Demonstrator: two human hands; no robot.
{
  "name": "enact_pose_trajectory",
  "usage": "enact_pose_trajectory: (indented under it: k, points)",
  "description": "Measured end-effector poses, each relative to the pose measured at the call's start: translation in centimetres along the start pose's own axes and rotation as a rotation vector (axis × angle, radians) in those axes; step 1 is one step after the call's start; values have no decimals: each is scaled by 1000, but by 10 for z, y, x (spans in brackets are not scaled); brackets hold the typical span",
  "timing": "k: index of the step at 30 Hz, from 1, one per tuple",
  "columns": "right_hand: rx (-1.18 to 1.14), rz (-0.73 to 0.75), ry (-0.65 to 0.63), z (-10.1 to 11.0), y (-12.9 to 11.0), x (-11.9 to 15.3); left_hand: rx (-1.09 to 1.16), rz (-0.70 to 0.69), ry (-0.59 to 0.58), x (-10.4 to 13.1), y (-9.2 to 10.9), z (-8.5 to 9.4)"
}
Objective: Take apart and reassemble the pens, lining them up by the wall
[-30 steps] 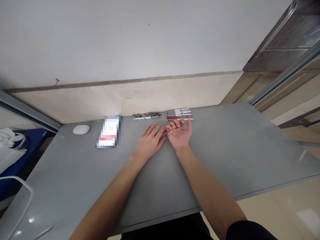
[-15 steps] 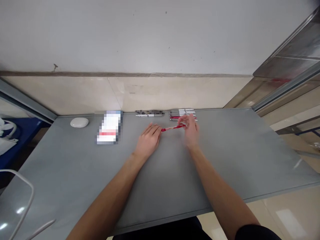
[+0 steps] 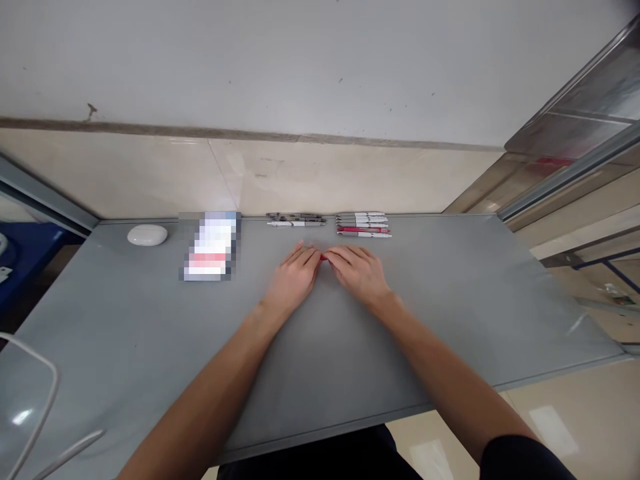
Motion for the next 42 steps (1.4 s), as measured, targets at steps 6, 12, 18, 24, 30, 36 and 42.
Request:
enact_pose_trajectory:
  k: [6, 12, 18, 24, 30, 36, 42]
  points:
    - [344, 193, -95, 7, 10, 4, -78, 4, 43, 1, -4, 3]
    - [456, 109, -156, 20, 52, 13, -103, 63, -37, 2, -10, -4]
    - [443, -2, -208, 20, 79, 18, -141, 91, -75, 2, -14, -11]
    - [438, -18, -206, 16, 82, 14, -163, 88, -77, 2, -14, -12]
    - [458, -37, -207, 13, 86, 11, -157, 92, -85, 1, -13, -12]
    - [454, -42, -224, 12, 86, 10, -139, 108, -89, 1, -14, -11]
    - [441, -37, -206, 16, 81, 10, -140, 102, -98, 2, -15, -13]
Point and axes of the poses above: each hand's wrist, its own x-axis away from the middle knuckle, its own z-axis out of the back of the hand, y = z × x, the point moved 10 cm from there along -x, towards the middle knuckle, and after that the axes turned 11 degrees about z, right-handed, at the moved point
